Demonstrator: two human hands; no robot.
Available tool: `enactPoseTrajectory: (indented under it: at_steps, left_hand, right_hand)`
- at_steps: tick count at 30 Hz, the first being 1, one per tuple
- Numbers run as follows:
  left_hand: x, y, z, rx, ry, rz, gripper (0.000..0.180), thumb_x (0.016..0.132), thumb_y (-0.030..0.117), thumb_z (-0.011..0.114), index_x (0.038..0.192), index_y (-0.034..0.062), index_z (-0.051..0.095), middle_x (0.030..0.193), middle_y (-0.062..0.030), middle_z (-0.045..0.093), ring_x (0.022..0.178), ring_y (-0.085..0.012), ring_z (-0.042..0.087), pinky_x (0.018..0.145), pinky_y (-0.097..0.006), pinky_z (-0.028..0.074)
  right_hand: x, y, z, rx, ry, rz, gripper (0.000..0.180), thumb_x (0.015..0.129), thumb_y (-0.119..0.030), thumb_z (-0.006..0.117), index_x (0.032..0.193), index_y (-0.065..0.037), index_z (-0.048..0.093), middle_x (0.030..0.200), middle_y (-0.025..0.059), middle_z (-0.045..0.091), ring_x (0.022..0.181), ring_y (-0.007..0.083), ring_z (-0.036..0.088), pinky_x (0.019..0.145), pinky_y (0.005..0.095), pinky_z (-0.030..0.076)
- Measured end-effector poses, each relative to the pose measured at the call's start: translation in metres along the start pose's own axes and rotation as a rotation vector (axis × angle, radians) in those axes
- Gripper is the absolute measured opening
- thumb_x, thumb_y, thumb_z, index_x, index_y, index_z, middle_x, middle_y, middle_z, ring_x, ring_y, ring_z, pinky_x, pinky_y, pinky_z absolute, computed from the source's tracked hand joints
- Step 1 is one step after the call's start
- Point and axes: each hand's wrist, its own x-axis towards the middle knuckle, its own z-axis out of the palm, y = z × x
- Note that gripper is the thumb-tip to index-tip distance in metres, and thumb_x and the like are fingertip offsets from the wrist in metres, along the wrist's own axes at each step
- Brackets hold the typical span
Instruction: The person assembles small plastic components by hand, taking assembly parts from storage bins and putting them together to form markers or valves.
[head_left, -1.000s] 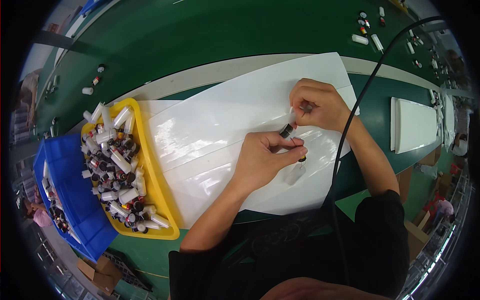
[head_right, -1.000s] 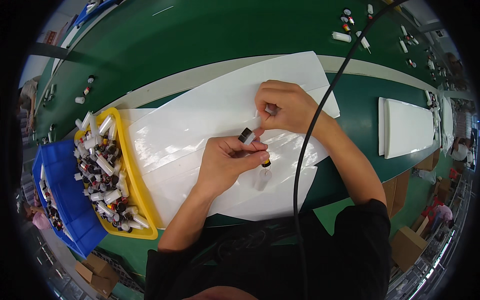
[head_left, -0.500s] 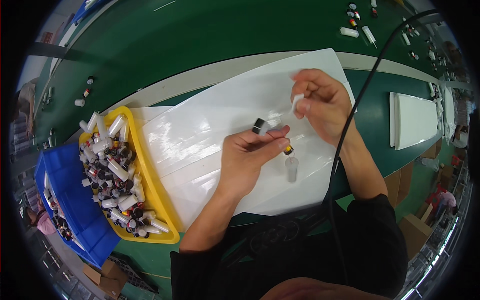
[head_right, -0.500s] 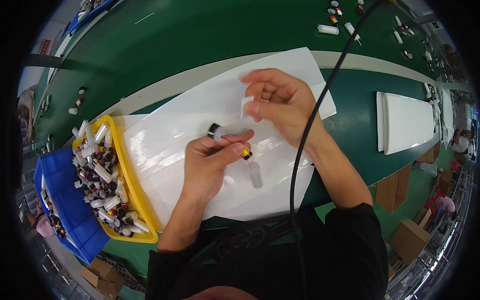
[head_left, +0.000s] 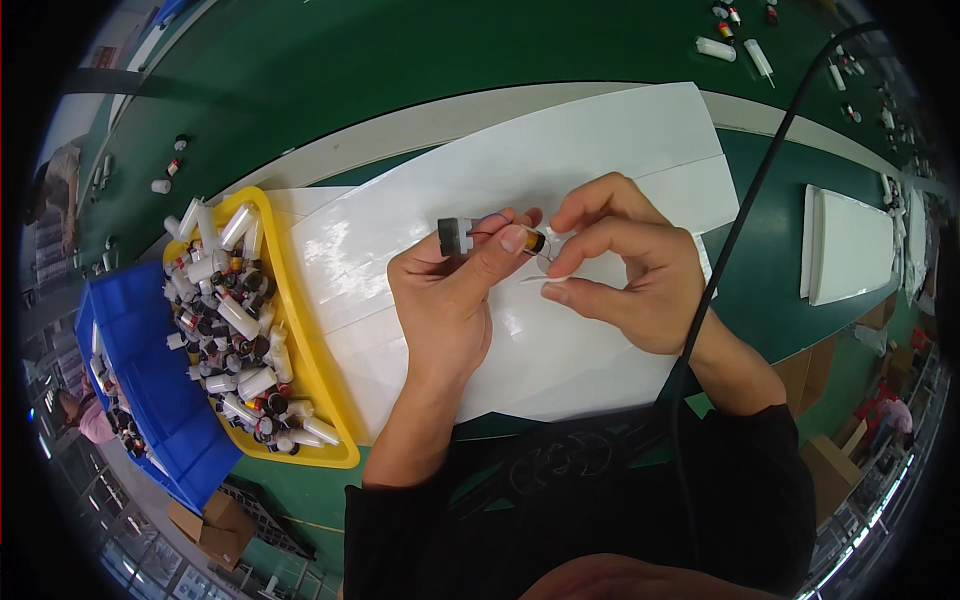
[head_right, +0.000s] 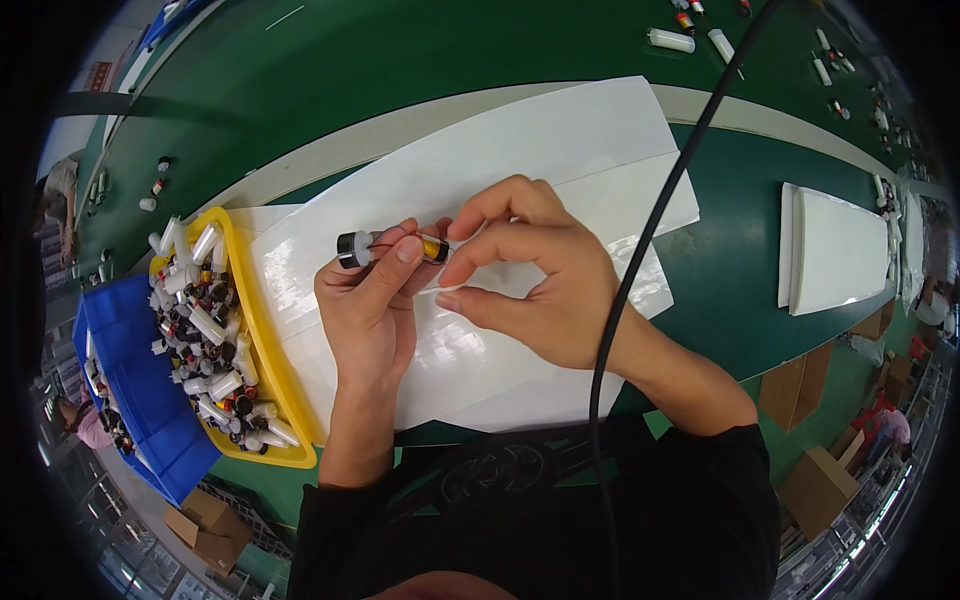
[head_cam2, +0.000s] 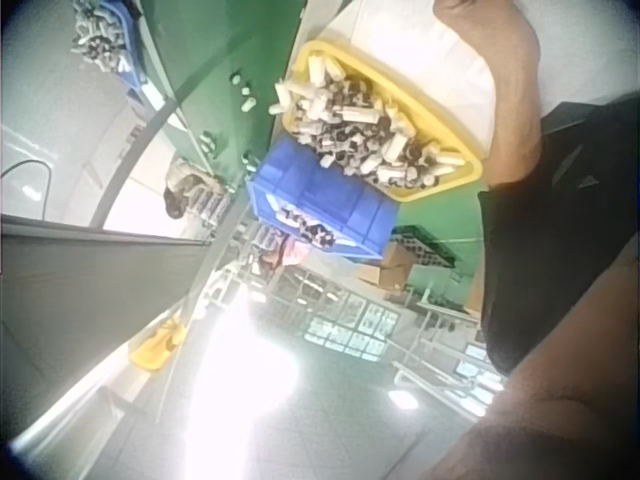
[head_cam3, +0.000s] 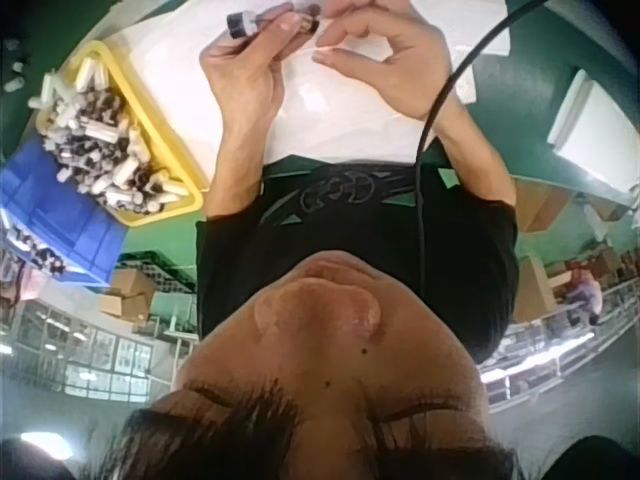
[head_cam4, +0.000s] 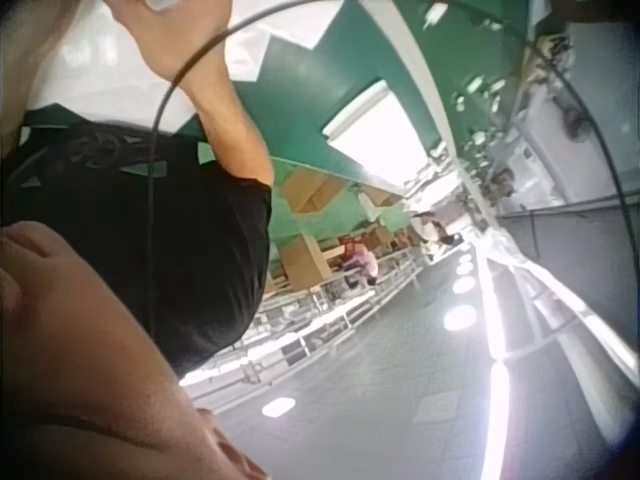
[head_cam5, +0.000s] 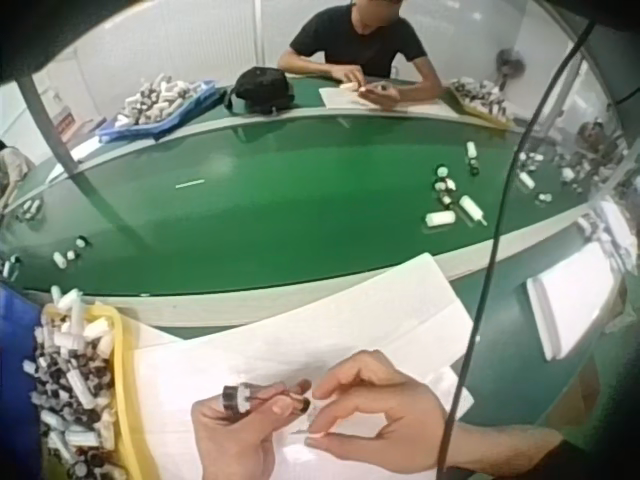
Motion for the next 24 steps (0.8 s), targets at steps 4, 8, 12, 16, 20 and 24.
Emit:
enactPoseTrajectory:
  at_steps: [4,8,12,16,20,24]
  left_hand:
    - [-0.002,-0.002,0.0,0.035,-0.037,0.022,0.011,0.08,-0.003,0.07,0.09,-0.0058,0.067,0.089,-0.0135,0.068,0.091,-0.0277,0.067,0.081,-0.033,0.054]
    - [-0.005,0.0,0.0,0.113,-0.044,0.01,0.011,0.079,-0.005,0.07,0.09,-0.006,0.067,0.09,-0.0136,0.068,0.091,-0.025,0.067,0.085,-0.033,0.052]
    - [-0.005,0.002,0.004,-0.003,-0.09,0.047,0.016,0.076,-0.007,0.072,0.091,-0.007,0.067,0.089,-0.0121,0.068,0.09,-0.0219,0.067,0.083,-0.031,0.053]
    - [-0.003,0.005,0.003,0.158,-0.158,0.134,0.023,0.072,-0.009,0.075,0.093,-0.0073,0.067,0.089,-0.0116,0.068,0.088,-0.0187,0.066,0.079,-0.028,0.054]
    - [-0.004,0.005,-0.005,0.251,-0.155,0.152,0.027,0.068,-0.008,0.078,0.092,-0.0068,0.067,0.087,-0.0102,0.068,0.08,-0.0152,0.065,0.073,-0.026,0.054]
    - [-0.003,0.009,-0.021,0.427,-0.269,0.176,0.027,0.063,-0.004,0.082,0.086,-0.006,0.069,0.076,-0.0119,0.068,0.07,-0.0183,0.066,0.065,-0.028,0.054]
  right_hand:
    - [-0.001,-0.002,0.005,-0.076,0.037,0.032,0.017,0.072,-0.001,0.074,0.086,-0.006,0.066,0.097,0.0036,0.055,0.088,0.0148,0.056,0.068,0.0263,0.043]
    - [0.0,0.003,0.005,-0.044,0.066,0.006,0.015,0.074,-0.001,0.073,0.086,-0.006,0.065,0.095,0.0041,0.056,0.079,0.0133,0.056,0.063,0.0244,0.041]
    - [0.001,0.004,0.007,0.103,0.12,0.031,0.013,0.077,0.0,0.072,0.087,-0.003,0.065,0.093,0.0047,0.056,0.077,0.0105,0.055,0.064,0.0235,0.044]
    - [0.002,0.001,0.007,0.314,0.135,0.064,0.012,0.079,0.0,0.071,0.088,0.001,0.063,0.092,0.0051,0.056,0.079,0.0098,0.058,0.066,0.0235,0.047]
    - [0.002,0.0,0.005,0.417,0.101,0.105,0.015,0.08,0.001,0.07,0.092,0.002,0.061,0.094,0.0058,0.056,0.078,0.0119,0.061,0.066,0.0234,0.049]
    - [0.008,-0.012,-0.006,0.533,0.105,0.342,0.023,0.081,0.005,0.066,0.101,-0.001,0.057,0.091,0.0044,0.059,0.075,0.0116,0.062,0.07,0.0233,0.05]
